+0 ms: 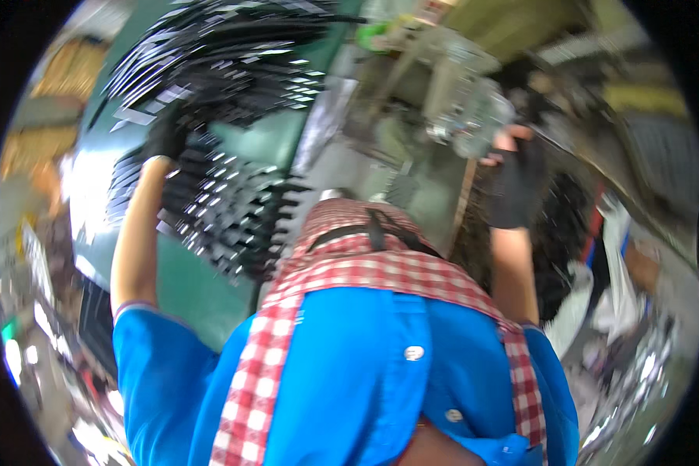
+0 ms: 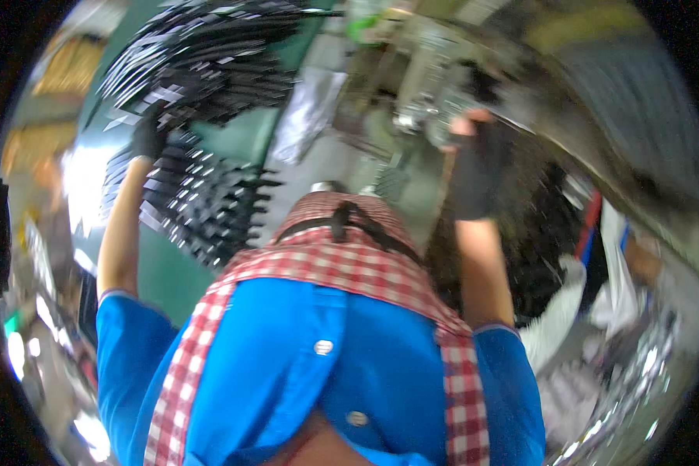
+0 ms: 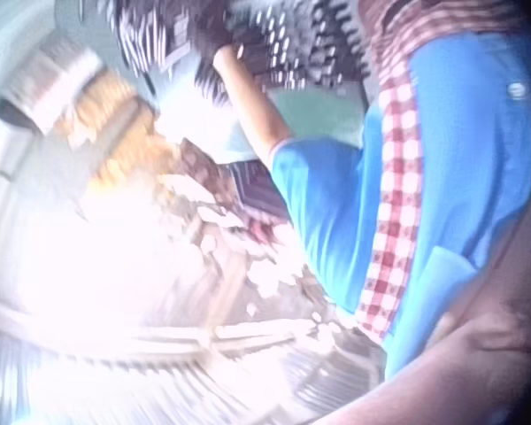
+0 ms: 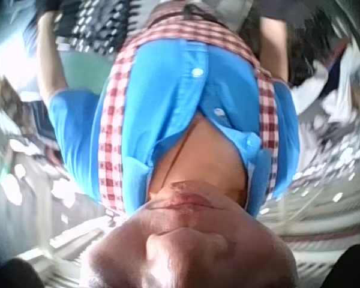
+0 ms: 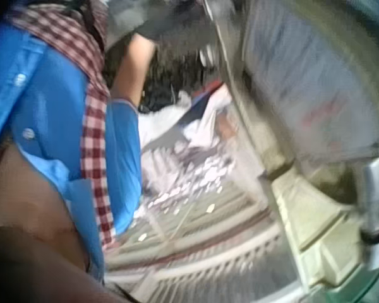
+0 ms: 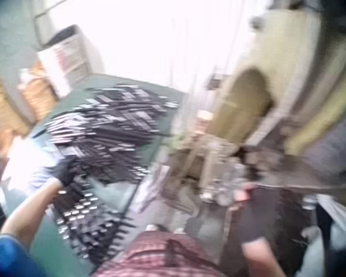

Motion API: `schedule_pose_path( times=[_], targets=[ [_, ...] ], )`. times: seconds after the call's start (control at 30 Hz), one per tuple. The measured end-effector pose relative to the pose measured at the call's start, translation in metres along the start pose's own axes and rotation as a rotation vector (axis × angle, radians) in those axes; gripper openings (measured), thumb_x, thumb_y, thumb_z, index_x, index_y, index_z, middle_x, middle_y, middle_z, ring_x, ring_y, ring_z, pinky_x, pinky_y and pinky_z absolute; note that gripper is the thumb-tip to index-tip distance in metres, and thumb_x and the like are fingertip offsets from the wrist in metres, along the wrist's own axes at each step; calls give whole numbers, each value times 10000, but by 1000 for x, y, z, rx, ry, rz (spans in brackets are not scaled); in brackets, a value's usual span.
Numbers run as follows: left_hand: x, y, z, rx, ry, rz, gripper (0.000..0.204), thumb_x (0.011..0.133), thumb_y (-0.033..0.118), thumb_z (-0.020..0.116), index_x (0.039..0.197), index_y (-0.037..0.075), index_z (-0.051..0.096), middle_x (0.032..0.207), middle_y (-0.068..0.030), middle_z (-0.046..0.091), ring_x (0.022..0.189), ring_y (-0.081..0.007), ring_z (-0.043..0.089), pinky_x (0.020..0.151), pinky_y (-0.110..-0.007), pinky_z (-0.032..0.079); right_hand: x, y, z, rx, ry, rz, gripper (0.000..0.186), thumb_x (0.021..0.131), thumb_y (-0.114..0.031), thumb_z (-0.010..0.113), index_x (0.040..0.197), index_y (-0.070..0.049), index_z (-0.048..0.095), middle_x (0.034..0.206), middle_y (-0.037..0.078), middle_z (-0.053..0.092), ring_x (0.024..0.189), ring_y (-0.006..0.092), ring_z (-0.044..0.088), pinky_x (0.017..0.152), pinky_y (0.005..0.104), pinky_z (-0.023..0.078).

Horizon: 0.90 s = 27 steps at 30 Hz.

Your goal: The person repeatedly picks up black metal rods from a tray, places them into a bending machine, and bends them using a lever. The bent rods are then placed into a collection bag. The process is repeated continuously throughout the clip.

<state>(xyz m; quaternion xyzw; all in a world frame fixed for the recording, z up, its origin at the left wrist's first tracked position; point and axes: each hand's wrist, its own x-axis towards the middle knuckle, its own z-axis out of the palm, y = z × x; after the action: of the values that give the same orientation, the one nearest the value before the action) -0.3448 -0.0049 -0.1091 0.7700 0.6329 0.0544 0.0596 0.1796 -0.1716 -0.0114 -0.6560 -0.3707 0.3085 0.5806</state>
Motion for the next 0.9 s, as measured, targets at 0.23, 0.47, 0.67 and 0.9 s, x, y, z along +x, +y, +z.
schedule_pose_path(
  times=[0.23,0.47,0.67,0.9],
  targets=[
    [37,-69,49,18,20,152,342,856,111,566,1193,168,581,1169,-139,587,1035,-350,581,792,-429,483,-68,97,-67,-287,-377,-9,88,849,-102,593,843,-31,541,800,58,582,738,170,571,696,303,464],
    [62,10,-6,-119,171,596,339,905,85,535,1241,127,546,1142,-142,604,1008,-333,600,813,-378,499,-67,141,-200,-886,189,667,315,862,-323,593,1043,-65,586,875,107,611,845,268,606,764,400,475],
    [43,160,-66,-48,17,753,363,846,82,598,1204,103,541,1023,-135,647,878,-311,643,669,-359,520,-74,245,-256,-766,406,789,415,894,-448,521,997,-49,570,853,96,567,771,220,538,745,398,434],
    [20,226,-91,-203,-130,858,275,850,110,588,1124,108,559,832,-124,624,708,-331,620,586,-397,468,-78,166,-188,-275,209,103,166,844,-123,627,978,-60,550,813,61,548,737,173,539,700,296,441]
  ],
)
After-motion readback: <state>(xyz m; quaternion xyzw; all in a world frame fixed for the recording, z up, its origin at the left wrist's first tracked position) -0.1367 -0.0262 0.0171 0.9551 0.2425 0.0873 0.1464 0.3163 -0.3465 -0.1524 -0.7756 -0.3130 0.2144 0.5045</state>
